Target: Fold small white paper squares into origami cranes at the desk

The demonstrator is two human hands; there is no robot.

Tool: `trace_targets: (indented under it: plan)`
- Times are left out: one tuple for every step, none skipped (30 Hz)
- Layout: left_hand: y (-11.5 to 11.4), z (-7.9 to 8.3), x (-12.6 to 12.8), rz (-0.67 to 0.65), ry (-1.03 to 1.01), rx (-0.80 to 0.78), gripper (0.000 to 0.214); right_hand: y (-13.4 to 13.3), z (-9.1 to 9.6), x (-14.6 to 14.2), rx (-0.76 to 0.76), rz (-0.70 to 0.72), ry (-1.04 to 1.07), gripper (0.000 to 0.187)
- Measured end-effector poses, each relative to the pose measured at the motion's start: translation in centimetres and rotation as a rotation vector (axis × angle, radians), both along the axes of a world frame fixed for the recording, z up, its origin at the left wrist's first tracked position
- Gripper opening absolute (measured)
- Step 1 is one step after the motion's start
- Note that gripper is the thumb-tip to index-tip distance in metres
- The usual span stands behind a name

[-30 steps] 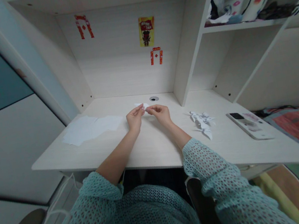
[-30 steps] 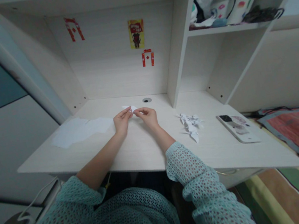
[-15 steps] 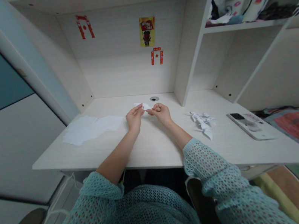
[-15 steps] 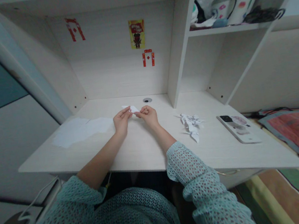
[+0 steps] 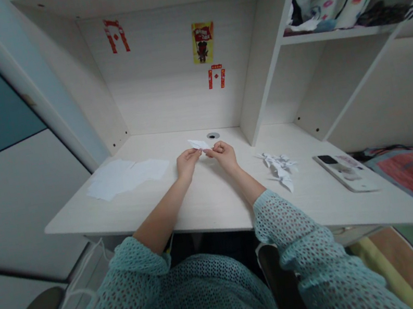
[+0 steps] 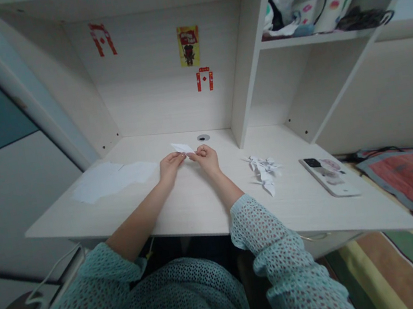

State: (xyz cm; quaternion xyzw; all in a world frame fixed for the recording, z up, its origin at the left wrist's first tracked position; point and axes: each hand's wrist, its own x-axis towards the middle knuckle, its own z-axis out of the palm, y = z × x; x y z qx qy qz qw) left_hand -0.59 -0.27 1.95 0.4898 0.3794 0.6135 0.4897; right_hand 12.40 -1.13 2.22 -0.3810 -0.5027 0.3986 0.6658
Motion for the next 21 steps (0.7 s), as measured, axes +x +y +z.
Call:
trace_targets:
  plan:
    - [0.07,-0.05,-0.03,-0.026,0.010,-0.006,0.035,0.03,-0.04,0.02,-0.001,0.000,-0.003,0.046]
    - [0.10,-0.07,-0.06,-0.046,0.015,-0.009,0.034,0.06,-0.08,0.04,-0.002,0.001,-0.007,0.046]
    - [0.11,-0.08,-0.08,-0.057,0.016,-0.010,0.032,0.08,-0.13,0.03,-0.004,0.003,-0.010,0.046]
    - [0.10,-0.08,-0.09,-0.061,0.015,-0.011,0.032,0.10,-0.17,0.02,-0.006,0.007,-0.013,0.047]
    - [0.07,-0.07,-0.09,-0.061,0.013,-0.015,0.031,0.12,-0.21,-0.01,-0.007,0.013,-0.013,0.047]
    - [0.03,-0.05,-0.08,-0.056,0.009,-0.018,0.030,0.14,-0.23,-0.04,-0.009,0.019,-0.013,0.047]
    - [-0.02,-0.04,-0.07,-0.050,0.001,-0.021,0.030,0.16,-0.25,-0.07,-0.011,0.024,-0.013,0.047]
    - [-0.06,-0.04,-0.04,-0.041,-0.007,-0.020,0.030,0.17,-0.25,-0.09,-0.012,0.026,-0.015,0.047]
    - [-0.09,-0.04,-0.01,-0.031,-0.013,-0.013,0.029,0.17,-0.23,-0.10,-0.013,0.025,-0.017,0.047]
    - [-0.11,-0.05,0.02,-0.020,-0.012,0.000,0.029,0.18,-0.20,-0.09,-0.012,0.022,-0.021,0.047]
    - [-0.12,-0.05,0.05,-0.012,-0.005,0.018,0.029,0.18,-0.16,-0.07,-0.011,0.016,-0.024,0.047]
    - [-0.12,-0.05,0.07,-0.006,0.006,0.037,0.029,0.17,-0.10,-0.03,-0.008,0.010,-0.028,0.046]
    - [-0.12,-0.04,0.07,-0.002,0.021,0.057,0.029,0.16,-0.04,0.03,-0.004,0.005,-0.033,0.045]
    - [-0.13,-0.02,0.06,0.001,0.040,0.078,0.029,0.14,0.01,0.08,0.000,0.002,-0.039,0.044]
    - [-0.14,0.01,0.03,0.003,0.063,0.100,0.029,0.12,0.05,0.12,0.006,0.003,-0.045,0.043]
    - [-0.16,0.06,-0.02,0.006,0.089,0.123,0.029,0.10,0.08,0.13,0.012,0.010,-0.050,0.042]
    - [-0.21,0.11,-0.08,0.014,0.115,0.146,0.029,0.08,0.08,0.13,0.017,0.019,-0.053,0.042]
    - [-0.28,0.18,-0.15,0.025,0.141,0.167,0.028,0.05,0.05,0.09,0.020,0.033,-0.057,0.042]
    - [-0.37,0.25,-0.21,0.038,0.167,0.184,0.027,0.04,0.00,0.03,0.021,0.048,-0.062,0.043]
    - [-0.48,0.33,-0.28,0.051,0.191,0.199,0.026,0.02,-0.07,-0.06,0.021,0.061,-0.066,0.044]
    - [-0.59,0.41,-0.34,0.062,0.213,0.211,0.026,0.01,-0.16,-0.15,0.022,0.072,-0.068,0.046]
